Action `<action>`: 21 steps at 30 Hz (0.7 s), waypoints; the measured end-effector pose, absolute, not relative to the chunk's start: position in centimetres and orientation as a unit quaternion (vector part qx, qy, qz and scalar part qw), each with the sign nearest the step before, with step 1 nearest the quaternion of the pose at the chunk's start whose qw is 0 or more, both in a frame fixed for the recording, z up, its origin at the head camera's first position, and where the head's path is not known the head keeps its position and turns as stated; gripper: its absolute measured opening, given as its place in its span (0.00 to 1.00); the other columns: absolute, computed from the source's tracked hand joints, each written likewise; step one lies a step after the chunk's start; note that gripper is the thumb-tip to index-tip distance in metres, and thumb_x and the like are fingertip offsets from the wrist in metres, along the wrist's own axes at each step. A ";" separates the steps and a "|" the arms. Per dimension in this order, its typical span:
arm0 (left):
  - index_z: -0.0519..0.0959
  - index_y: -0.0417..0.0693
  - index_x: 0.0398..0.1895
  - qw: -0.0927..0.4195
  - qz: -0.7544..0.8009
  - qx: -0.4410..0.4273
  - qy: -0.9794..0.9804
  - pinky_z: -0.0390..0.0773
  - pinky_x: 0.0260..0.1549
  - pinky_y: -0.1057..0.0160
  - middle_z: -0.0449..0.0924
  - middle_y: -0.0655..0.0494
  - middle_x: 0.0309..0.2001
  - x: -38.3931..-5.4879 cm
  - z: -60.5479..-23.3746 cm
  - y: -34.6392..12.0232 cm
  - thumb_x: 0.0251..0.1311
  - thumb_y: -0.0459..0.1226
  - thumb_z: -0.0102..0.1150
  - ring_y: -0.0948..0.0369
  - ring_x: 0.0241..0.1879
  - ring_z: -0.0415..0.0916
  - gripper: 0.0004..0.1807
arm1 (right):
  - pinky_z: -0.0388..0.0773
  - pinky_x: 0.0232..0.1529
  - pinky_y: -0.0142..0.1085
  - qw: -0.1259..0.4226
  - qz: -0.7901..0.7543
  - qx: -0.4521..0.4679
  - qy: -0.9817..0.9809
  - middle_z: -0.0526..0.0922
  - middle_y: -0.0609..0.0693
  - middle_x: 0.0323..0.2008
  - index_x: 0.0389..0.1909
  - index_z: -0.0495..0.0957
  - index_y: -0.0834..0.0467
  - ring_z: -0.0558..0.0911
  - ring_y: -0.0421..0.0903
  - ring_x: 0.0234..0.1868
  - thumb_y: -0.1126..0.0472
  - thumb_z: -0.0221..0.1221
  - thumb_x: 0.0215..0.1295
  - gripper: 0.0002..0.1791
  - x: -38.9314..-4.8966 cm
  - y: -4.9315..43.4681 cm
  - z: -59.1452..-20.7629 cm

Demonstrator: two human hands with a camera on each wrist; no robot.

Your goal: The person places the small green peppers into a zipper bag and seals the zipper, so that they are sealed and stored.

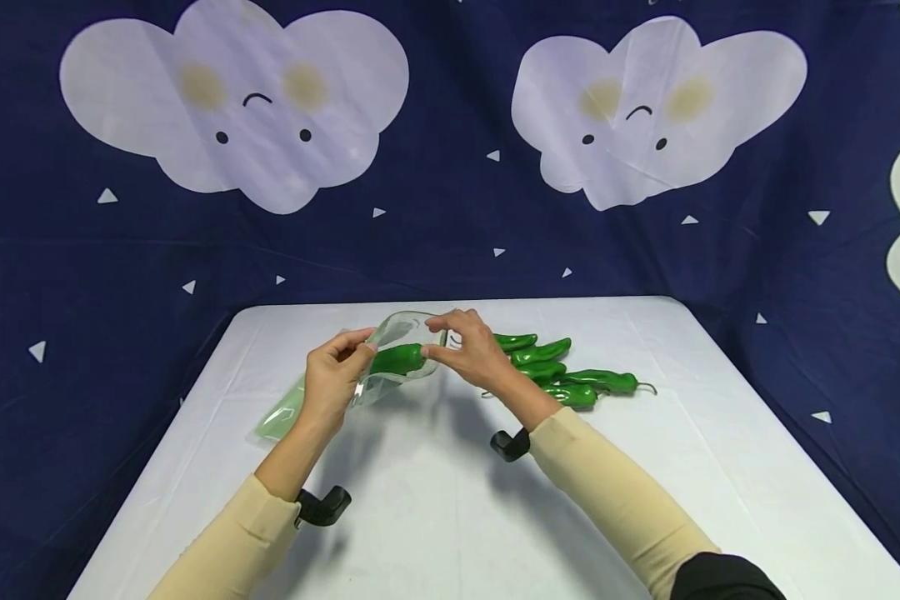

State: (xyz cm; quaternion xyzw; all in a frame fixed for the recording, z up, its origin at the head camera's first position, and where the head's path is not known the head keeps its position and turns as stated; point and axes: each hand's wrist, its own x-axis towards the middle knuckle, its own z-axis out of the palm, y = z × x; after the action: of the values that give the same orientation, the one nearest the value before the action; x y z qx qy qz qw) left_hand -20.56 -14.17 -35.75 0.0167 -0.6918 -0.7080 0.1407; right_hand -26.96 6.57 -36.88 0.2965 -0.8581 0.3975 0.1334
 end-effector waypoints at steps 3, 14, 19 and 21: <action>0.80 0.35 0.46 0.141 -0.708 0.016 -0.692 0.70 0.23 0.76 0.74 0.67 0.24 -20.6 -35.7 -14.1 0.57 0.28 0.58 0.70 0.25 0.69 0.13 | 0.75 0.50 0.44 0.129 0.408 0.287 -0.857 0.82 0.50 0.45 0.49 0.80 0.56 0.74 0.48 0.47 0.53 0.67 0.54 0.22 -26.9 7.0 -36.8; 0.80 0.35 0.47 0.138 -0.710 0.029 -0.690 0.71 0.24 0.76 0.74 0.68 0.23 -20.6 -35.7 -14.2 0.57 0.29 0.59 0.70 0.25 0.70 0.14 | 0.73 0.54 0.48 0.117 0.426 0.266 -0.857 0.81 0.48 0.47 0.51 0.79 0.54 0.74 0.48 0.49 0.52 0.66 0.56 0.22 -26.1 9.0 -36.7; 0.80 0.35 0.47 0.138 -0.706 0.029 -0.694 0.71 0.24 0.76 0.74 0.68 0.24 -20.6 -35.7 -14.3 0.57 0.29 0.59 0.70 0.26 0.70 0.14 | 0.72 0.56 0.45 0.094 0.438 0.248 -0.859 0.80 0.45 0.49 0.53 0.78 0.49 0.74 0.44 0.53 0.48 0.64 0.57 0.22 -25.6 10.0 -36.8; 0.80 0.35 0.47 0.138 -0.706 0.030 -0.694 0.70 0.24 0.76 0.74 0.68 0.24 -20.6 -35.7 -14.3 0.57 0.29 0.60 0.70 0.26 0.70 0.14 | 0.71 0.57 0.45 0.092 0.440 0.246 -0.859 0.80 0.45 0.50 0.54 0.77 0.49 0.73 0.44 0.54 0.47 0.64 0.57 0.23 -25.4 10.5 -36.9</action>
State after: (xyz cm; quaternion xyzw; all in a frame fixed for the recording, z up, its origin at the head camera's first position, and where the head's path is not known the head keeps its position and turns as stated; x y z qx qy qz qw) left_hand -20.58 -14.31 -35.70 0.0304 -0.6944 -0.7056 0.1379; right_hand -25.38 10.52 -36.87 0.2458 -0.8587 0.4402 0.0923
